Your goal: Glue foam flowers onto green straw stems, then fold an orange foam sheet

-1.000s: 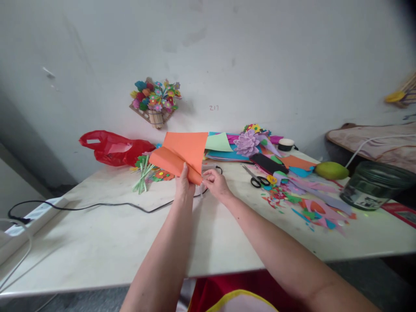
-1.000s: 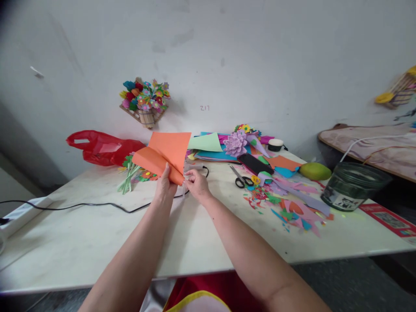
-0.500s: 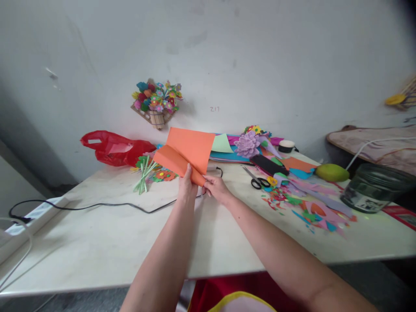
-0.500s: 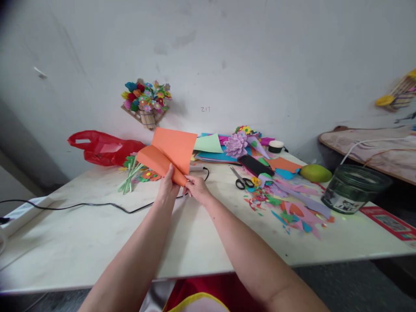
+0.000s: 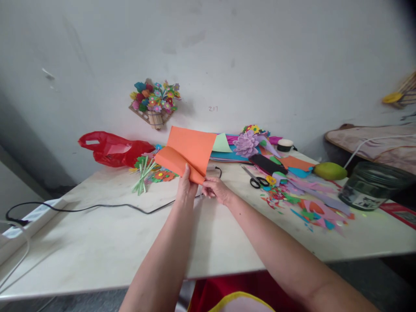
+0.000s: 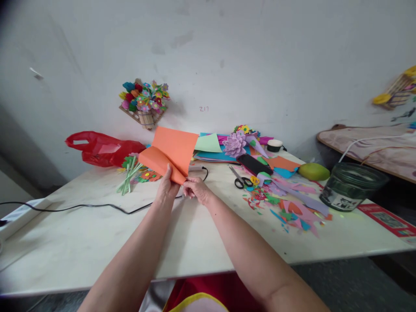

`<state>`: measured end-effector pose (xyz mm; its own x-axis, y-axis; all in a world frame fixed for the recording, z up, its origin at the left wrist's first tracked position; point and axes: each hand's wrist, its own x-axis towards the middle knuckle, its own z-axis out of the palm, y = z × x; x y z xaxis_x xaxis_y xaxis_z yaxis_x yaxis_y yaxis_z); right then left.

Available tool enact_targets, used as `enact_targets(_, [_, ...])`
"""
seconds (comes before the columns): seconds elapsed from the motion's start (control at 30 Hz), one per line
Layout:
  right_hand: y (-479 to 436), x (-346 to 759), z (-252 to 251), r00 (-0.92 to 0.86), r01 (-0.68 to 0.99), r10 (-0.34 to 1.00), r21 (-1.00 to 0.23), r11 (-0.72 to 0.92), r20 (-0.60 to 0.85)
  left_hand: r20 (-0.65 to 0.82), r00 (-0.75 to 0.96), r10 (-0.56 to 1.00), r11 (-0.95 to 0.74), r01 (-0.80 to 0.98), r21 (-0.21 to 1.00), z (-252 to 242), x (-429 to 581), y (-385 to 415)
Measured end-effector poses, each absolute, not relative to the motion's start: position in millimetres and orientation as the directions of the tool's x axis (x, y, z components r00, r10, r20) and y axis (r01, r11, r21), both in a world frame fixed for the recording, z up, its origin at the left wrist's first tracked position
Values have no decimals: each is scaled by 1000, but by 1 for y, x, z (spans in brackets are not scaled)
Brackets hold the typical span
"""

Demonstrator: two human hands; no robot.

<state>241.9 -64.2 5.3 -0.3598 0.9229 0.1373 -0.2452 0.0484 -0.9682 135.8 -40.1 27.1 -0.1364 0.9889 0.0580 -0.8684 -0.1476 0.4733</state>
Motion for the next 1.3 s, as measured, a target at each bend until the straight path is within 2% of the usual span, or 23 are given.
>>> enact_targets(0.2, [-66, 239, 8, -261, -235, 962, -972, 17, 81, 90, -137, 987, -163, -866, 474, 27, 138, -42])
enact_targets(0.3, [-67, 240, 9, -270, -244, 960, -970, 6, 74, 94, -132, 987, -161, -867, 472, 27, 137, -42])
enact_targets(0.53, [-64, 245, 8, -354, -302, 925, -953, 29, 140, -32, -117, 993, -93, -905, 416, 34, 133, -43])
enact_targets(0.77, [-65, 244, 8, -339, -265, 932, -964, 33, 125, -61, -77, 995, -45, -913, 406, 37, 132, -48])
enact_targets(1.3, [-55, 238, -1, -39, -166, 998, -985, 37, 44, 56, -48, 997, -70, -855, 513, 25, 141, -43])
